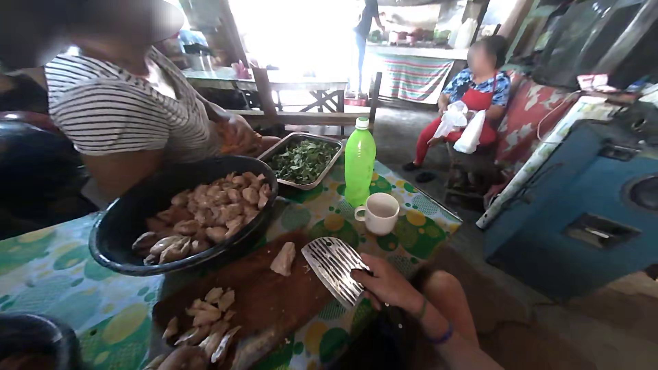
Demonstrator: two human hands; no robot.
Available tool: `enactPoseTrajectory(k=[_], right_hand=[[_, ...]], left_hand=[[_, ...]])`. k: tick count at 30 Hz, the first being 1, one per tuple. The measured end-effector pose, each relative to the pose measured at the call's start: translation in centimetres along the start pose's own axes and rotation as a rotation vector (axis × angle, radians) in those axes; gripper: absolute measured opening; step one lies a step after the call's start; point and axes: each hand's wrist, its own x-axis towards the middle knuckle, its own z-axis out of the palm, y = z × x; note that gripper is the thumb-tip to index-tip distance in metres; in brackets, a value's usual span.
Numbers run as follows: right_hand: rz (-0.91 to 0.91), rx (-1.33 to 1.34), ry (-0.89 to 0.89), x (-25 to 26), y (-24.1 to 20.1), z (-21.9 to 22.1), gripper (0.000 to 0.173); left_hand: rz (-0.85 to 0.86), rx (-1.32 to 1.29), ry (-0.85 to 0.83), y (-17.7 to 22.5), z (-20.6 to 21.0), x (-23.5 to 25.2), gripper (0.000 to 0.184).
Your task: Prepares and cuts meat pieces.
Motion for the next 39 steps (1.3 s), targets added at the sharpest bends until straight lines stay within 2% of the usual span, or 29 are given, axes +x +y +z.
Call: enactPoseTrajectory(k=[6, 14, 26, 39], right_hand=[[-0.002, -0.026, 0.009, -0.1, -0.3, 0.0, 0.038], [0.003, -0.025, 0.001, 0.1, -0.1, 0.0, 0.037], [-0.011, 0.002, 0.010, 0.3, 0.1, 0.1, 0.035], [-0.009, 0.008, 0.018, 0.4, 0.4, 0.1, 0.034]], left_hand=[[0.024, -0.062, 0.137, -1.1, 0.1, -0.1, 0.032], [0.103, -0.125, 0.147, -2.1, 1.4, 0.4, 0.032], [0.145, -0.155, 0.239, -2.4, 2.1, 0.8, 0.033], [0.148, -0.170, 0.238, -2.4, 2.6, 0.8, 0.029]])
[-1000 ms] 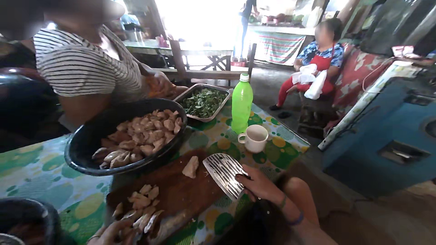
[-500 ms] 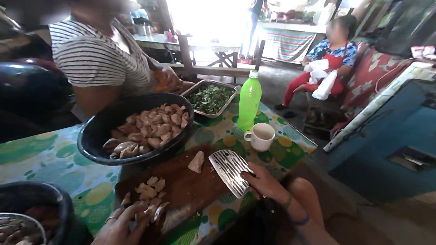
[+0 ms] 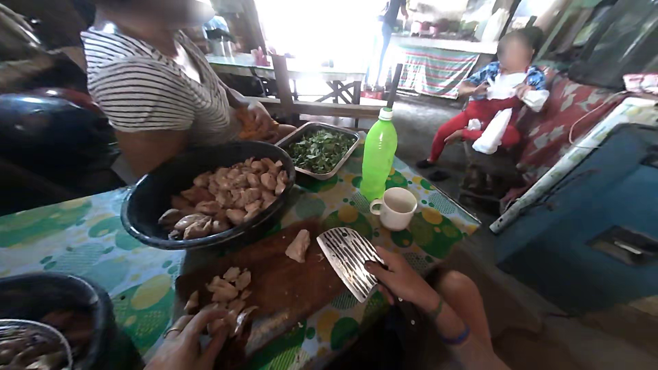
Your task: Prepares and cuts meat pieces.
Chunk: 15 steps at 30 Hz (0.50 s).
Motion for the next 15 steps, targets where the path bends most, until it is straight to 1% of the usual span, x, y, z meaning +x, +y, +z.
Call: enactPoseTrajectory(k=[9, 13, 15], right_hand=[[0.015, -0.015, -0.011, -0.06, -0.45, -0.18, 0.032], [0.026, 0.009, -0.013, 0.02, -0.26, -0.15, 0.033], [0.031, 0.013, -0.015, 0.02, -0.26, -0.17, 0.033]], left_hand=[[-0.005, 0.008, 0.018, -0.17, 0.28, 0.51, 0.033], [-0.042, -0.004, -0.023, 0.64, -0.44, 0.91, 0.036], [-0.038, -0.009, -0.025, 0.61, -0.46, 0.95, 0.035]])
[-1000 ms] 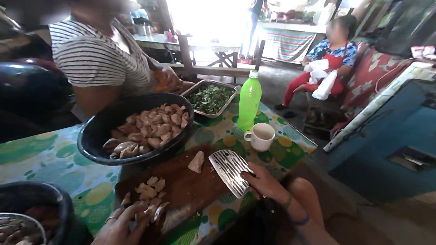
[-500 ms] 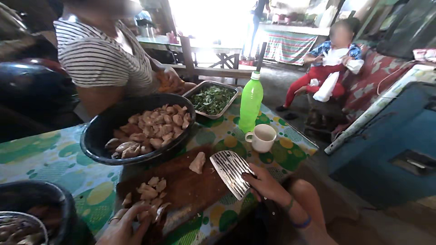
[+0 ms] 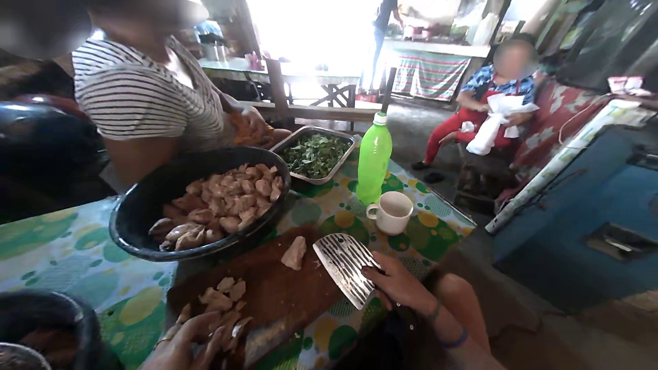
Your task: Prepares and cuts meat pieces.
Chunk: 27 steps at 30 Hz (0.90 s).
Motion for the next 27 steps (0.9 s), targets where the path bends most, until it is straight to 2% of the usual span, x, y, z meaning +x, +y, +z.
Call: enactPoseTrajectory(k=[4, 10, 11, 13, 15, 16, 19, 23, 27], right_hand=[[-0.005, -0.025, 0.004, 0.0, 0.0, 0.0, 0.034], [-0.006, -0.021, 0.010, -0.1, 0.1, -0.1, 0.036], [-0.006, -0.020, 0.011, -0.1, 0.1, 0.0, 0.036], [-0.011, -0.020, 0.016, 0.0, 0.3, 0.0, 0.035], [-0.003, -0.024, 0.015, 0.0, 0.2, 0.1, 0.035], [0.002, -0.030, 0.012, 0.0, 0.2, 0.1, 0.036], [0.008, -0.040, 0.001, 0.1, 0.1, 0.1, 0.037], [-0.008, -0.019, 0.007, 0.0, 0.2, 0.1, 0.036], [-0.004, -0.023, 0.002, 0.0, 0.1, 0.1, 0.036]], left_hand=[[0.006, -0.025, -0.007, -0.5, 0.0, 0.0, 0.030], [-0.022, 0.020, 0.021, 0.1, 0.1, 0.3, 0.038], [0.033, 0.052, 0.055, -0.8, 0.8, 0.3, 0.040], [0.264, 0.127, 0.297, -3.9, 3.1, 0.6, 0.039], [0.073, 0.046, 0.125, -1.5, 1.5, 0.1, 0.037], [0.037, 0.005, 0.135, -1.1, 1.5, 0.0, 0.036], [0.088, -0.040, 0.292, -1.9, 3.1, -0.3, 0.036], [0.084, -0.090, 0.417, -2.0, 4.5, -0.9, 0.040], [0.089, -0.101, 0.451, -2.1, 4.7, -1.0, 0.043]])
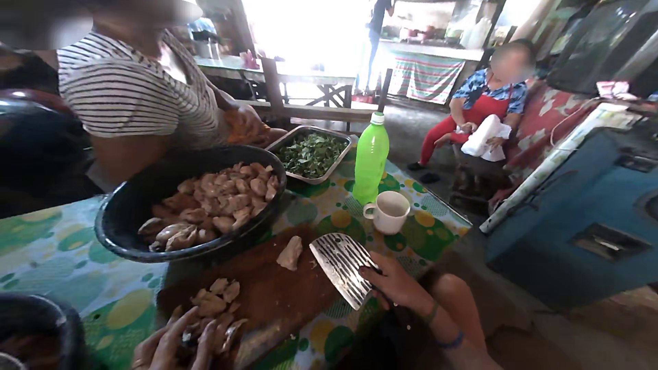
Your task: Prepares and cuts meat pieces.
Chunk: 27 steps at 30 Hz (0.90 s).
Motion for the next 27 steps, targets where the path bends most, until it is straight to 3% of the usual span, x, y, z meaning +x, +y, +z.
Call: enactPoseTrajectory(k=[9, 27], right_hand=[[-0.005, 0.012, 0.012, -0.05, 0.08, -0.05, 0.034], [-0.010, 0.011, 0.006, 0.10, 0.14, 0.04, 0.035]], left_hand=[[-0.103, -0.002, -0.021, 0.47, -0.08, 0.11, 0.044], [-0.093, -0.016, -0.031, 0.17, -0.05, -0.08, 0.042]])
